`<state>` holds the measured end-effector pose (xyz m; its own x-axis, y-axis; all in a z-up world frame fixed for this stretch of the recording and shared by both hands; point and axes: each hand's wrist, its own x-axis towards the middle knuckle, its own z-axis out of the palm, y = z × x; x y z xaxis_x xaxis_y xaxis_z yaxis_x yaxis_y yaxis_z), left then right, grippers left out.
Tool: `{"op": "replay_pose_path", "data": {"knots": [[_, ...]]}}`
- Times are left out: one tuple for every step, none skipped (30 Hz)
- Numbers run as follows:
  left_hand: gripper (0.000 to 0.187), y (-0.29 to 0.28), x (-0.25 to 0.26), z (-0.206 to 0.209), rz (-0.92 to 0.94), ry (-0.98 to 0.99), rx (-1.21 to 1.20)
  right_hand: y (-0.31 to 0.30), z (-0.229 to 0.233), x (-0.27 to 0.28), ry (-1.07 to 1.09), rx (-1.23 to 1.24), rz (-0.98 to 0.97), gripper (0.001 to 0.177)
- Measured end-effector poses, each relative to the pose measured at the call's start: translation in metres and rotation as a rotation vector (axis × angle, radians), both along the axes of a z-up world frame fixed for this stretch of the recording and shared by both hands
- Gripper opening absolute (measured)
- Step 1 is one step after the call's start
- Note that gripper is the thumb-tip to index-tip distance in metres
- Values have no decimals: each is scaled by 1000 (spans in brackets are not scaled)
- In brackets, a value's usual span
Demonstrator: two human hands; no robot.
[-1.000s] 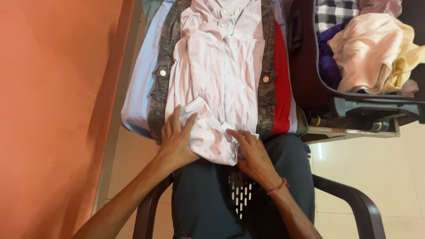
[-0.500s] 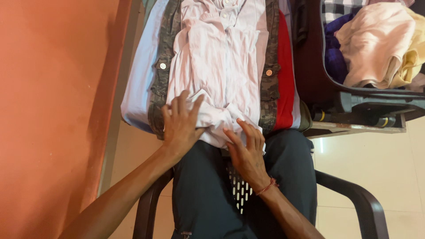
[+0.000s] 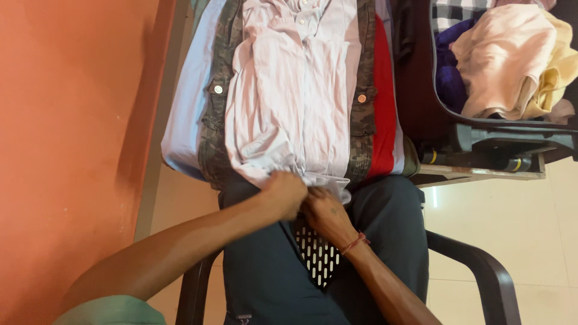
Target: The person takes various clothes out of a suitcase and places them on a flat surface, then picks up a button-down shirt and fastens its buttons by hand.
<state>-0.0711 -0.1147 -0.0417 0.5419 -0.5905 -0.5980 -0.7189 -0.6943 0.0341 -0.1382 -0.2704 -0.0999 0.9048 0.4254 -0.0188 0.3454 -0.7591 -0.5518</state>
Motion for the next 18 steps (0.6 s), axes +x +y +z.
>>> {"op": "replay_pose_path", "data": {"knots": [[45,-5,-8,0,10,123,98,-1,-11,-1,113,-82,6,16],[47,-5,-16,-2,-10,120,124,0,-21,-4,158,-51,0,19],[51,-7,-25,-7,-33,116,150,1,-28,-7,203,-21,-9,22],[55,-8,-27,-15,-56,113,175,1,-32,-8,247,9,-19,25],[62,-9,-24,-25,-24,160,162,-1,-33,-9,242,36,-10,26],[69,-9,-18,-35,9,207,149,-4,-32,-8,237,63,-1,28],[76,-8,-13,-46,43,254,133,-7,-30,-8,233,88,10,30],[83,-3,-2,-55,42,372,106,-8,-27,-6,294,59,-1,32],[91,4,18,-62,39,486,77,-7,-23,-3,352,30,-14,34],[98,7,29,-68,35,600,46,-6,-19,-2,410,2,-27,37],[106,7,35,-74,32,621,75,-6,-15,0,410,21,-25,37],[113,7,40,-78,29,643,103,-5,-11,1,409,40,-23,38],[121,7,43,-83,23,670,131,-5,-8,0,415,58,-23,38],[125,8,48,-88,40,671,161,-4,-8,2,418,88,-28,36],[129,8,54,-93,57,677,189,-4,-8,3,426,115,-33,35],[133,8,58,-97,73,682,216,-4,-8,4,434,142,-38,33],[135,7,59,-102,98,682,220,-4,-7,5,387,225,-68,31],[137,6,60,-106,123,682,223,-4,-5,7,339,307,-99,29]]}}
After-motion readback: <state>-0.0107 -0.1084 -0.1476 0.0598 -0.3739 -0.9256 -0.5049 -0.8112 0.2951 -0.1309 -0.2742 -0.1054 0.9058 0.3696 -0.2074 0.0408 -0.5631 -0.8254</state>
